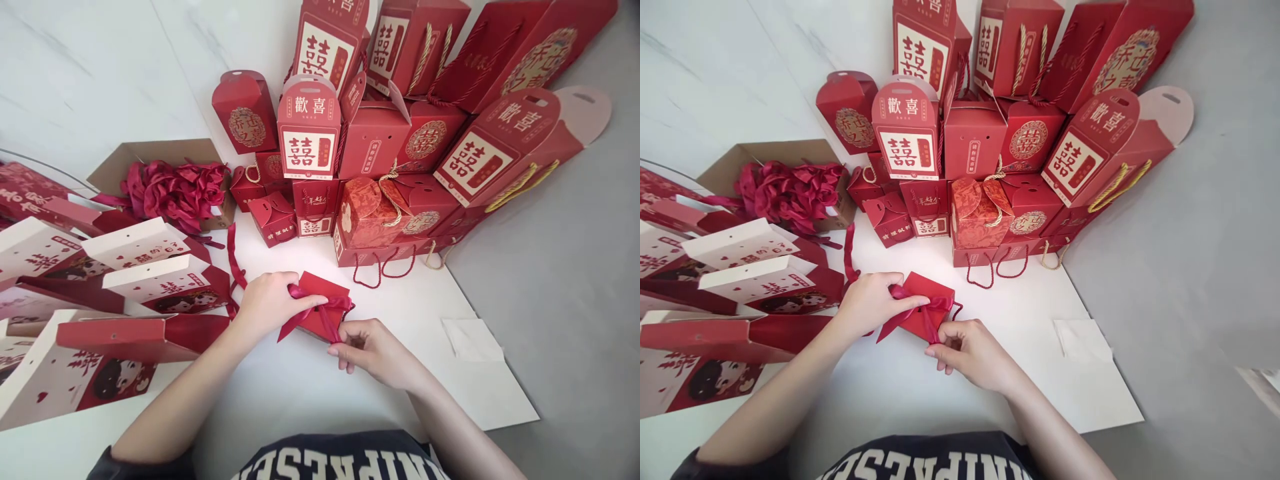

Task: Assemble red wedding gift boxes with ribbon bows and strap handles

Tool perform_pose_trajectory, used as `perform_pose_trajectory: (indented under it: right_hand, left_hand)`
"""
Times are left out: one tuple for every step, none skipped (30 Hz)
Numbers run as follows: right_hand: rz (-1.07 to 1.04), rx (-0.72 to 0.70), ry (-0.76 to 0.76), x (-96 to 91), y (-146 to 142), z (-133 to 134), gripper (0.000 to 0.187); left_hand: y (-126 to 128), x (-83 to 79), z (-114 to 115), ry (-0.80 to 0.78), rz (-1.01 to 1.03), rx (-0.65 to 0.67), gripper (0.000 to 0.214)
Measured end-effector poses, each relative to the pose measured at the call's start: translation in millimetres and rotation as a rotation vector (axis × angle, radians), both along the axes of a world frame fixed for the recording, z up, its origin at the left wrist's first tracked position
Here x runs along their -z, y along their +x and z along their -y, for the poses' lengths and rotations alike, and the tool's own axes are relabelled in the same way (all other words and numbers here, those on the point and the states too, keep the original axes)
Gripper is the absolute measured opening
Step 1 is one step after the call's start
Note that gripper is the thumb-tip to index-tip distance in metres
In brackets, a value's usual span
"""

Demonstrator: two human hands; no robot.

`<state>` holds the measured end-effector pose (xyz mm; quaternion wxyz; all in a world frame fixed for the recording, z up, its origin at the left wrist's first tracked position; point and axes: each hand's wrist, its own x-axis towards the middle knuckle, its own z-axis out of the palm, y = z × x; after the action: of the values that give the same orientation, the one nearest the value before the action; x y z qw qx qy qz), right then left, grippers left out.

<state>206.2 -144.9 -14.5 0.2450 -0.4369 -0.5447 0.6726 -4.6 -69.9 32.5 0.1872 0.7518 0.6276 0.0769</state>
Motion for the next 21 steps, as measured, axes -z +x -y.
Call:
perform_pose_trajectory:
  right_hand:
    - [0.025, -0.049, 0.018, -1.6, 4.3, -0.8, 0.034]
    - [0.052, -0.115, 0.034, -4.2, 10.1, -2.4, 0.03]
    - [0.077, -0.18, 0.039, -7.5, 17.0, -5.1, 0.026]
    - [0.098, -0.234, 0.036, -11.5, 24.5, -8.8, 0.023]
    - [0.097, -0.235, 0.021, -15.8, 31.6, -13.2, 0.023]
    - [0.078, -0.181, -0.005, -19.9, 37.6, -18.0, 0.025]
    - [0.048, -0.088, -0.007, -23.4, 41.9, -22.9, 0.028]
    - [0.018, 0.003, 0.001, -26.0, 43.9, -27.5, 0.031]
    - [-0.005, 0.056, 0.004, -27.6, 43.7, -31.4, 0.034]
    - [-0.021, 0.072, 0.003, -28.0, 41.6, -34.6, 0.036]
    - [-0.029, 0.053, -0.009, -27.4, 38.1, -37.2, 0.038]
    - [-0.031, 0.01, -0.032, -26.3, 33.9, -39.4, 0.04]
    - [-0.026, -0.043, -0.056, -25.1, 29.9, -41.5, 0.041]
    - [-0.016, -0.096, -0.075, -24.3, 26.7, -43.9, 0.042]
    - [0.0, -0.153, -0.088, -24.4, 24.7, -47.0, 0.041]
    - [0.024, -0.211, -0.1, -25.8, 24.1, -50.7, 0.041]
    - [0.052, -0.269, -0.108, -28.4, 24.8, -55.3, 0.042]
    - [0.085, -0.322, -0.104, -32.2, 26.3, -60.7, 0.043]
    - [0.121, -0.363, -0.081, -36.8, 28.4, -66.6, 0.044]
    - [0.158, -0.397, -0.034, -41.7, 30.4, -73.0, 0.044]
    - [0.194, -0.429, 0.039, -46.4, 31.8, -79.5, 0.044]
  left_hand:
    - [0.3, 0.0, 0.7, 0.001, -0.013, 0.01, 0.069]
    - [0.3, -0.2, 1.5, 0.001, -0.024, 0.023, 0.069]
    - [0.0, -0.7, 2.4, 0.003, -0.034, 0.036, 0.069]
    - [-0.3, -1.4, 3.4, 0.008, -0.044, 0.05, 0.068]
    - [-0.7, -2.2, 4.5, 0.014, -0.053, 0.064, 0.067]
    - [-1.0, -3.0, 5.6, 0.021, -0.063, 0.078, 0.066]
    - [-1.1, -3.9, 6.7, 0.026, -0.073, 0.089, 0.066]
    - [-1.1, -4.7, 7.8, 0.029, -0.083, 0.095, 0.065]
    - [-0.9, -5.6, 8.9, 0.031, -0.092, 0.1, 0.065]
    - [-0.6, -6.4, 9.8, 0.031, -0.101, 0.107, 0.064]
    - [-0.4, -7.3, 10.6, 0.032, -0.107, 0.111, 0.064]
    - [-0.2, -8.1, 11.2, 0.035, -0.111, 0.117, 0.063]
    - [-0.1, -9.0, 11.6, 0.036, -0.115, 0.124, 0.063]
    - [-0.1, -9.8, 11.8, 0.034, -0.119, 0.133, 0.062]
    - [-0.2, -10.6, 11.9, 0.03, -0.125, 0.14, 0.061]
    - [-0.3, -11.3, 11.7, 0.023, -0.13, 0.146, 0.061]
    - [-0.3, -11.9, 11.5, 0.013, -0.137, 0.155, 0.061]
    - [-0.2, -12.3, 11.4, 0.003, -0.142, 0.166, 0.062]
    - [0.2, -12.7, 11.4, -0.003, -0.144, 0.178, 0.062]
    - [0.8, -13.0, 11.7, -0.006, -0.145, 0.189, 0.062]
    - [1.6, -13.1, 12.4, -0.008, -0.147, 0.198, 0.063]
